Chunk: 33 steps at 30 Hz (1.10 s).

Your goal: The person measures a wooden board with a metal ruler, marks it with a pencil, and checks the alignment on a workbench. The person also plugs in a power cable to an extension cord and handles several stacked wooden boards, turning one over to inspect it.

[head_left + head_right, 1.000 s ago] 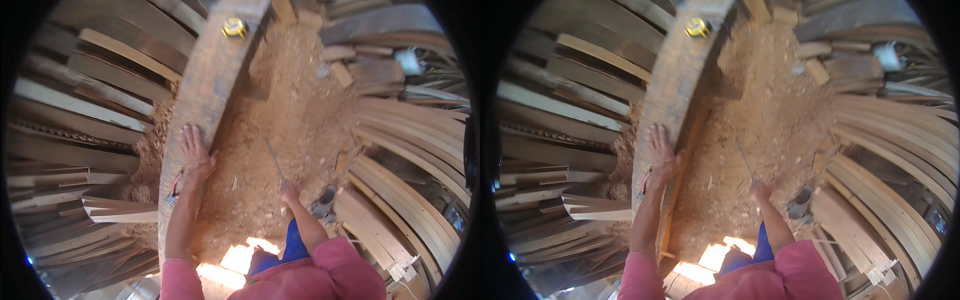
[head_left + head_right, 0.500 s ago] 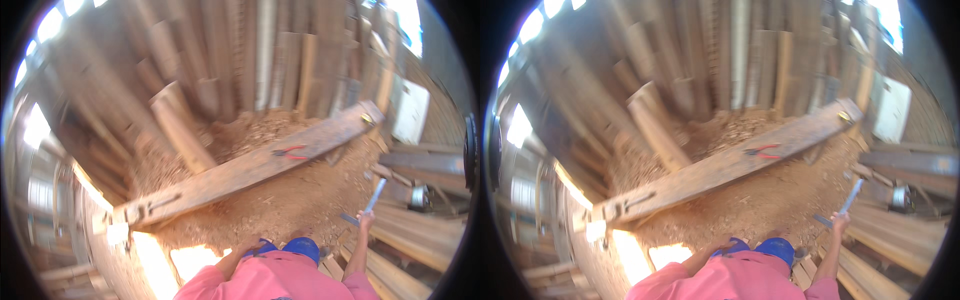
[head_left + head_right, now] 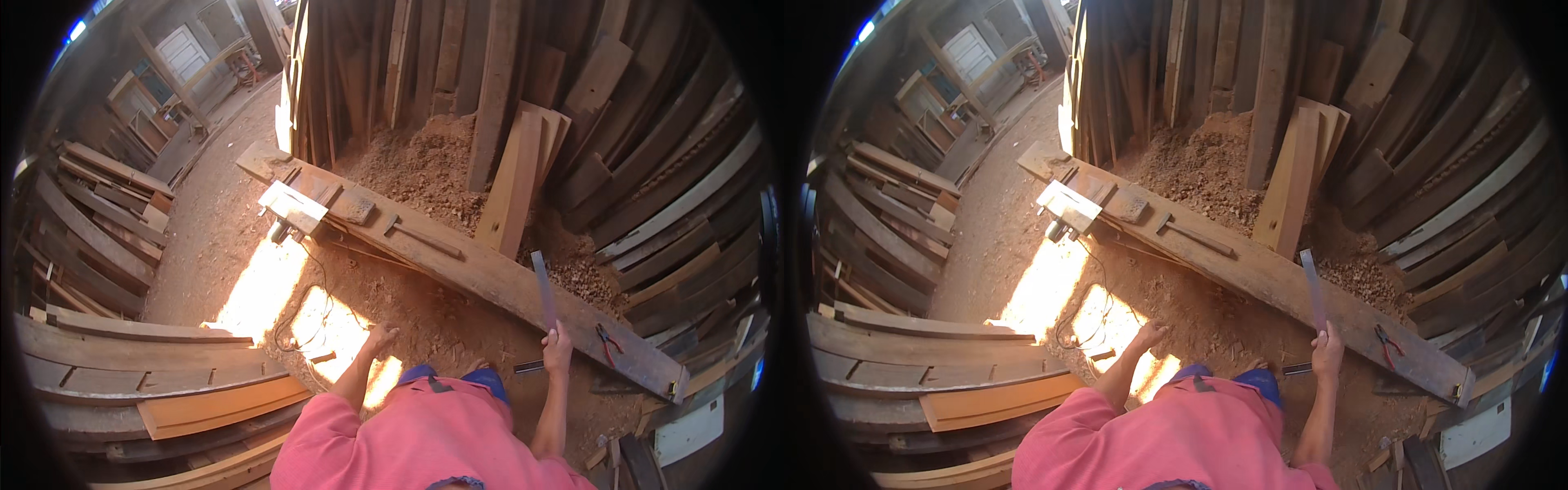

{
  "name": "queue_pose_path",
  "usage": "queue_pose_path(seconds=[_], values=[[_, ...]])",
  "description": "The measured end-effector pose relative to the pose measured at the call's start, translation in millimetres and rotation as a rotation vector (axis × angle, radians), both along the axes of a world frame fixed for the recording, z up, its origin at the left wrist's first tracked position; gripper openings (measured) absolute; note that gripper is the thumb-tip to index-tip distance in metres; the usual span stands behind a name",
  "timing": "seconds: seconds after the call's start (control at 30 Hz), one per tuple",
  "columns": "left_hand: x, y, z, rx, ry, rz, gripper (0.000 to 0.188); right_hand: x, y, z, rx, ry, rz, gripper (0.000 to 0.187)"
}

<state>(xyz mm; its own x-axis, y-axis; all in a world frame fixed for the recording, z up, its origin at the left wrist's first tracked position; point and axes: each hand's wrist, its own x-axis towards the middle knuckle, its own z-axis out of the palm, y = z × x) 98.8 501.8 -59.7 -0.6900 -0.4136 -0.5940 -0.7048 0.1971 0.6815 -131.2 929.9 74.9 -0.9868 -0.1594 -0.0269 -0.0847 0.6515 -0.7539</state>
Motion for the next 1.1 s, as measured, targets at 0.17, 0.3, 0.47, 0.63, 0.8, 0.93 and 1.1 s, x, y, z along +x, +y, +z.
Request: queue_pose_path(seconds=[0.17,0.3,0.47,0.63,0.8,0.93,1.1], values=[[-9.0,40.7,-57.7,0.049,-0.037,0.077,0.064,-83.7,-58.5,5.0,-0.057,-0.176,0.202,0.026],[-7.8,29.5,-63.1,0.078,-0.001,0.139,0.067,-146.3,-127.3,-11.3,0.058,-0.006,0.422,0.022],[-25.3,-12.1,-11.5,0.085,0.025,0.429,0.068,-195.7,-220.7,17.6,0.099,0.044,0.624,0.020],[-25.7,-87.6,28.1,0.082,0.296,0.990,0.069,-207.0,-338.0,30.5,0.166,0.065,0.768,0.023],[-29.9,-195.5,25.0,-0.234,0.279,1.137,0.068,-206.6,-459.7,38.0,0.120,0.198,0.944,0.023],[-32.6,-288.1,16.8,-0.458,0.301,1.137,0.070,-208.8,-565.4,32.4,0.293,0.260,1.040,0.023],[-57.3,-397.1,18.5,-0.646,0.123,1.136,0.081,-206.8,-684.2,33.3,0.236,0.201,1.113,0.023]])
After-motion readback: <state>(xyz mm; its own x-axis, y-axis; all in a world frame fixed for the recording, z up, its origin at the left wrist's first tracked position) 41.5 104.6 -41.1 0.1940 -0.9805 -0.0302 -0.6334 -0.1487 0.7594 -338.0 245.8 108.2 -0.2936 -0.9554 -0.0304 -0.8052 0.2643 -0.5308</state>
